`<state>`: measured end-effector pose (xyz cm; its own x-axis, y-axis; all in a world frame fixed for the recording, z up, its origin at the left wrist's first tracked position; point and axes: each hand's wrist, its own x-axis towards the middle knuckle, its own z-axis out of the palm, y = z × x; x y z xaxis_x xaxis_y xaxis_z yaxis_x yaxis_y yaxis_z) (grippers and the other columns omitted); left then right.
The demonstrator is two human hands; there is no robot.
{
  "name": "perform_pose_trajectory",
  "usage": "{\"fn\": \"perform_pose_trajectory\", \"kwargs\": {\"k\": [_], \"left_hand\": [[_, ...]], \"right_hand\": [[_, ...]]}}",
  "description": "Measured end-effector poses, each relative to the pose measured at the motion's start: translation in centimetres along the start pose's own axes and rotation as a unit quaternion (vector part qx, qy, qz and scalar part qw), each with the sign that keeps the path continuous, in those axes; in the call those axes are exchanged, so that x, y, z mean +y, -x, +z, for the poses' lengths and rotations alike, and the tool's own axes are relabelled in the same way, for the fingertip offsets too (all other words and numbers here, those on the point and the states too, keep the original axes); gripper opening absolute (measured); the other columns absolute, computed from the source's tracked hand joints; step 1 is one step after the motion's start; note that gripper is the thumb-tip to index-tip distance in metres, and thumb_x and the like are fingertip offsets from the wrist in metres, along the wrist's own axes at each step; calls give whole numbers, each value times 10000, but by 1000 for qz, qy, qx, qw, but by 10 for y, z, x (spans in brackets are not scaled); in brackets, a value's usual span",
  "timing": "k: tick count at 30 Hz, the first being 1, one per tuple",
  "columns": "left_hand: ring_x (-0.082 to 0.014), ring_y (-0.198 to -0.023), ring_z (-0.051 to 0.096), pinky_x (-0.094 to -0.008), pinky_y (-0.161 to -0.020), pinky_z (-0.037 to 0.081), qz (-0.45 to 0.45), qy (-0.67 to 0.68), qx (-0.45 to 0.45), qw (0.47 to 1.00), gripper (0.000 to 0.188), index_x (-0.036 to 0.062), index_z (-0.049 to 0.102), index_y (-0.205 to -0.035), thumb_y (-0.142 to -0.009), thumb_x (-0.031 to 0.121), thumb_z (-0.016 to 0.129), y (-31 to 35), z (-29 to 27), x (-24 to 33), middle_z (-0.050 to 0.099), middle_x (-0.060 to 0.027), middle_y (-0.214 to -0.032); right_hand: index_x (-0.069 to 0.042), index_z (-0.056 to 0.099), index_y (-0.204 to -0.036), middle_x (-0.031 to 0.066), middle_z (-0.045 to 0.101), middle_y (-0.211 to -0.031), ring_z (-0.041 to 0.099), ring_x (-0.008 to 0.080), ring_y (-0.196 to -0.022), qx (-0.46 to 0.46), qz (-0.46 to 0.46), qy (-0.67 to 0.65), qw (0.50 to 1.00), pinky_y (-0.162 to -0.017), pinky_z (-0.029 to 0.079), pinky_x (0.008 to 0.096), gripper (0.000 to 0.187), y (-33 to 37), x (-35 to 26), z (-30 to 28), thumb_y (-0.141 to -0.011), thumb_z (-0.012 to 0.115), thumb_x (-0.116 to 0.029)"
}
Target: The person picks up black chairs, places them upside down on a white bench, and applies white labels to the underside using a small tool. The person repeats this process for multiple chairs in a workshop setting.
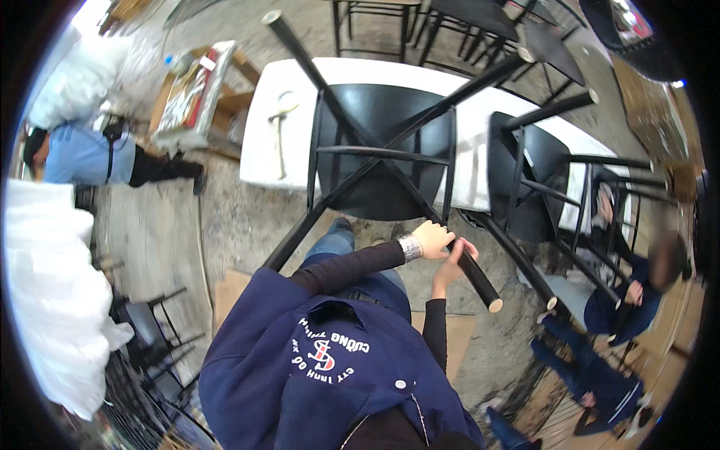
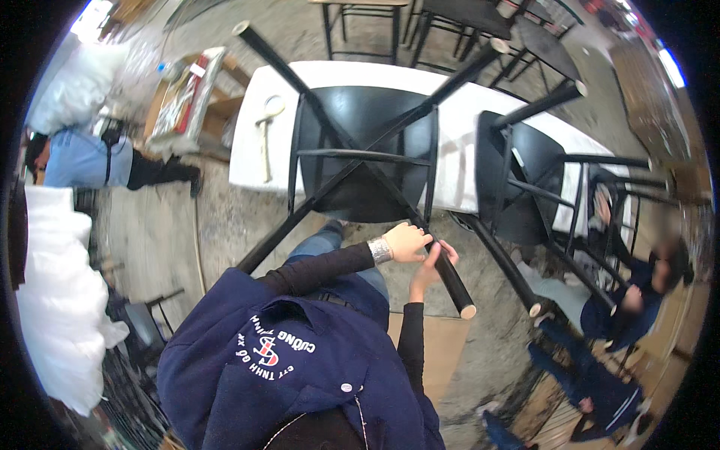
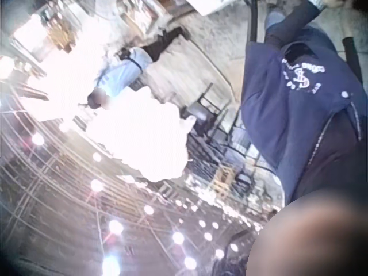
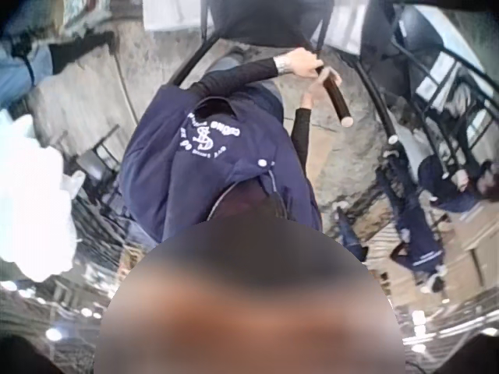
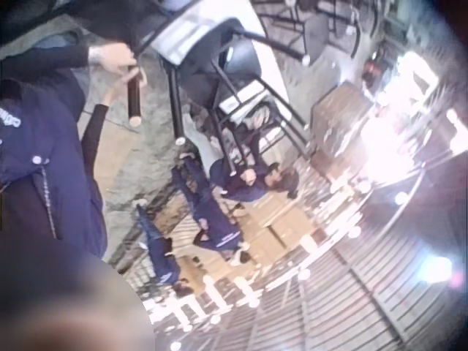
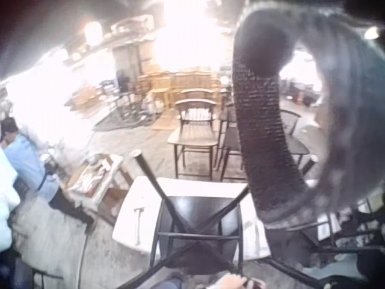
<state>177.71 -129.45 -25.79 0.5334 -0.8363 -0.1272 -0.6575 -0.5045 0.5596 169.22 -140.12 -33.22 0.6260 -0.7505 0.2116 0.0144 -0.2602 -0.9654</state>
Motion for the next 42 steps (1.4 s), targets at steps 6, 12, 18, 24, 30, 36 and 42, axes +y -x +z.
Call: {"fn": "perform_pose_trajectory", "kwargs": {"k": [6,12,18,24,30,36,42], "left_hand": [[-296,-912,577,-420,-775,429,-156,75,94,980,398,60,527,-1040,-771,350,574,121,21,-27,593,-133,-891],[-358,-934,578,-426,-791,457,-401,176,86,895,430,11,541,-1070,-796,340,580,291,52,-68,599,-211,-1018],[-276,-753,626,-377,-670,478,-545,187,339,743,212,45,585,-824,-794,253,615,405,65,-107,641,-122,-769],[-297,-733,613,-382,-650,470,-537,145,378,741,230,43,585,-798,-815,272,591,502,24,-166,632,-138,-751],[-287,-706,614,-362,-631,466,-509,164,413,737,257,24,611,-792,-819,279,594,582,-17,-231,628,-144,-746],[-119,-646,578,-265,-609,452,-438,335,479,683,221,11,629,-840,-827,231,615,593,-51,-280,620,-52,-694],[-48,-668,536,-214,-612,433,-418,294,586,629,180,1,622,-866,-844,179,608,590,-142,-351,609,13,-738]], "right_hand": [[-40,564,-1023,158,645,-863,624,303,-805,-562,284,242,738,-712,480,395,371,50,78,5,-794,587,-332],[-38,554,-1018,174,639,-822,615,337,-817,-727,-12,298,619,-703,474,412,366,108,29,65,-786,595,-318],[-29,551,-1034,219,633,-802,608,378,-808,-781,-65,203,587,-697,471,462,369,193,-34,157,-806,545,-319],[-38,544,-1055,166,640,-875,617,314,-829,-799,-42,201,565,-723,469,397,362,297,-89,254,-828,543,-320],[-47,542,-1067,173,637,-883,622,281,-825,-756,-80,150,632,-737,477,366,342,345,-144,333,-826,560,-289],[-40,568,-1037,122,645,-821,623,186,-753,-661,28,109,742,-686,482,320,282,315,-148,395,-823,574,-222],[1,585,-989,102,649,-796,618,159,-707,-560,106,67,819,-663,483,277,221,280,-143,489,-839,551,-158]]}}
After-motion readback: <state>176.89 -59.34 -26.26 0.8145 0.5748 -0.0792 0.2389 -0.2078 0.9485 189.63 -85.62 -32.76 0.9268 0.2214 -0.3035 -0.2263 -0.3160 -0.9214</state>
